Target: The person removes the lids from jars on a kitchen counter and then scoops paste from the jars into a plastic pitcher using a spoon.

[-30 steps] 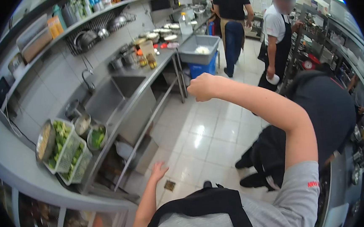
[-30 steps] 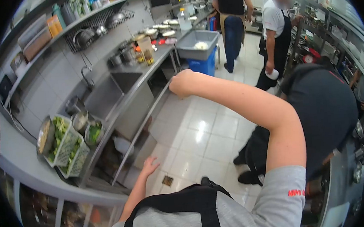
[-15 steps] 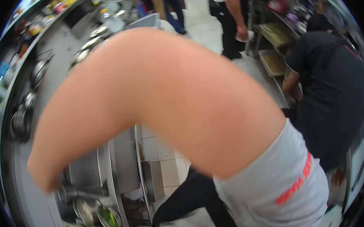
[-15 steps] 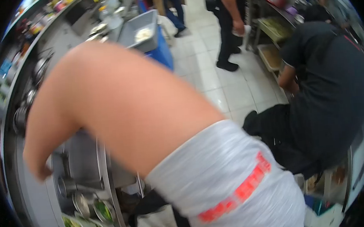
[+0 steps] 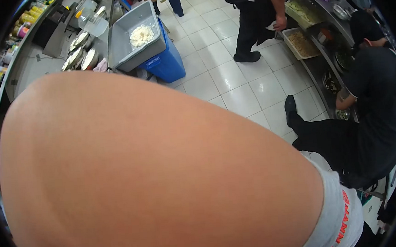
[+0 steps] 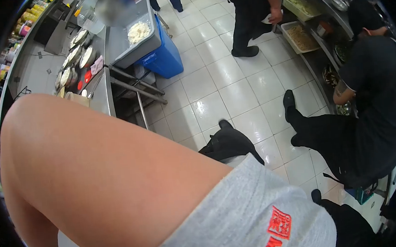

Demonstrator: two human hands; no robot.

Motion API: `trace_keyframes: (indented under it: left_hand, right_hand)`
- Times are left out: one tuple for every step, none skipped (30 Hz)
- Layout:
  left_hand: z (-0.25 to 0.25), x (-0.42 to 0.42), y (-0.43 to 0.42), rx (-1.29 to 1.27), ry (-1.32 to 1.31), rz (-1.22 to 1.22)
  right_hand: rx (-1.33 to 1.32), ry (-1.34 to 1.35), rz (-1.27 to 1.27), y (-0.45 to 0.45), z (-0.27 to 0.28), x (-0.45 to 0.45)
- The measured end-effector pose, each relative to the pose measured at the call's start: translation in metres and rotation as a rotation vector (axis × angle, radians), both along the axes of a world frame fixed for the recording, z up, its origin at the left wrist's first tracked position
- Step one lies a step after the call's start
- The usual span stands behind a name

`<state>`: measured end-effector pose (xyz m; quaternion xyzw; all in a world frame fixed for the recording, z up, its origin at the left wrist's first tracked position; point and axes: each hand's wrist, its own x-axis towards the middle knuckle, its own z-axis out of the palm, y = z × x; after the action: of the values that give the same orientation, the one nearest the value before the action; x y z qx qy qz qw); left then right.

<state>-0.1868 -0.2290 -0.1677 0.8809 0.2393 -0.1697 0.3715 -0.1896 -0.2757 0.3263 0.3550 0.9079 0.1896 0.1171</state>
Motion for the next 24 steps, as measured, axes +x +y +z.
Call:
trace_keyframes:
  left_hand:
    - [-0.006, 0.012, 0.001, -0.013, 0.020, -0.009]
    - [-0.012, 0.022, 0.002, -0.025, 0.046, -0.015]
    - [-0.019, 0.028, 0.003, -0.035, 0.077, -0.017]
    - [-0.025, 0.034, 0.006, -0.043, 0.113, -0.017]
    - [-0.029, 0.038, 0.009, -0.050, 0.154, -0.010]
    - [-0.034, 0.042, 0.014, -0.054, 0.192, 0.001]
    - [-0.038, 0.046, 0.019, -0.057, 0.227, 0.016]
    - [-0.041, 0.048, 0.024, -0.062, 0.264, 0.030]
    - [-0.042, 0.052, 0.029, -0.066, 0.299, 0.043]
    - [-0.040, 0.057, 0.034, -0.069, 0.326, 0.059]
    - [-0.037, 0.064, 0.040, -0.071, 0.346, 0.077]
    - [-0.032, 0.069, 0.045, -0.075, 0.363, 0.102]
    - [-0.027, 0.073, 0.051, -0.083, 0.368, 0.133]
    - [-0.021, 0.076, 0.056, -0.091, 0.373, 0.164]
    - [-0.017, 0.075, 0.061, -0.100, 0.377, 0.201]
    - [-0.009, 0.075, 0.064, -0.114, 0.377, 0.244]
    - [-0.003, 0.073, 0.067, -0.132, 0.379, 0.294]
    - [0.004, 0.069, 0.069, -0.152, 0.371, 0.350]
    - [0.010, 0.064, 0.069, -0.181, 0.360, 0.407]
    - [0.014, 0.053, 0.066, -0.216, 0.367, 0.464]
    - [0.014, 0.043, 0.063, -0.264, 0.365, 0.529]
    - [0.018, 0.026, 0.058, -0.329, 0.370, 0.596]
    - [0.030, 0.031, 0.048, -0.341, 0.343, 0.665]
    - [0.054, 0.040, 0.036, -0.303, 0.339, 0.632]
  right_hand:
    - [-0.011, 0.020, 0.003, 0.005, -0.004, 0.017]
    - [-0.018, 0.031, 0.008, 0.009, -0.007, 0.033]
    - [-0.027, 0.043, 0.015, 0.014, -0.009, 0.048]
    - [-0.035, 0.056, 0.016, 0.018, -0.012, 0.065]
    - [-0.043, 0.061, 0.025, 0.019, -0.012, 0.083]
    - [-0.048, 0.065, 0.029, 0.024, -0.012, 0.100]
    - [-0.055, 0.066, 0.037, 0.028, -0.012, 0.117]
    - [-0.067, 0.072, 0.038, 0.031, -0.013, 0.135]
    - [-0.075, 0.090, 0.033, 0.035, -0.014, 0.156]
    - [-0.085, 0.101, 0.031, 0.038, -0.014, 0.176]
    - [-0.094, 0.106, 0.032, 0.042, -0.012, 0.195]
    - [-0.110, 0.113, 0.031, 0.047, -0.011, 0.213]
    - [-0.123, 0.108, 0.042, 0.053, -0.011, 0.227]
    - [-0.136, 0.103, 0.045, 0.059, -0.011, 0.241]
    - [-0.155, 0.116, 0.060, 0.068, -0.010, 0.252]
    - [-0.178, 0.134, 0.076, 0.076, -0.011, 0.264]
    - [-0.197, 0.146, 0.087, 0.086, -0.010, 0.279]
    - [-0.213, 0.139, 0.097, 0.096, -0.009, 0.287]
    - [-0.230, 0.129, 0.094, 0.108, -0.013, 0.298]
    - [-0.241, 0.132, 0.088, 0.117, -0.019, 0.306]
    - [-0.251, 0.135, 0.075, 0.121, -0.024, 0.330]
    - [-0.256, 0.154, 0.035, 0.123, -0.033, 0.354]
    - [-0.254, 0.165, 0.033, 0.127, -0.032, 0.364]
    - [-0.259, 0.197, 0.024, 0.134, -0.034, 0.373]
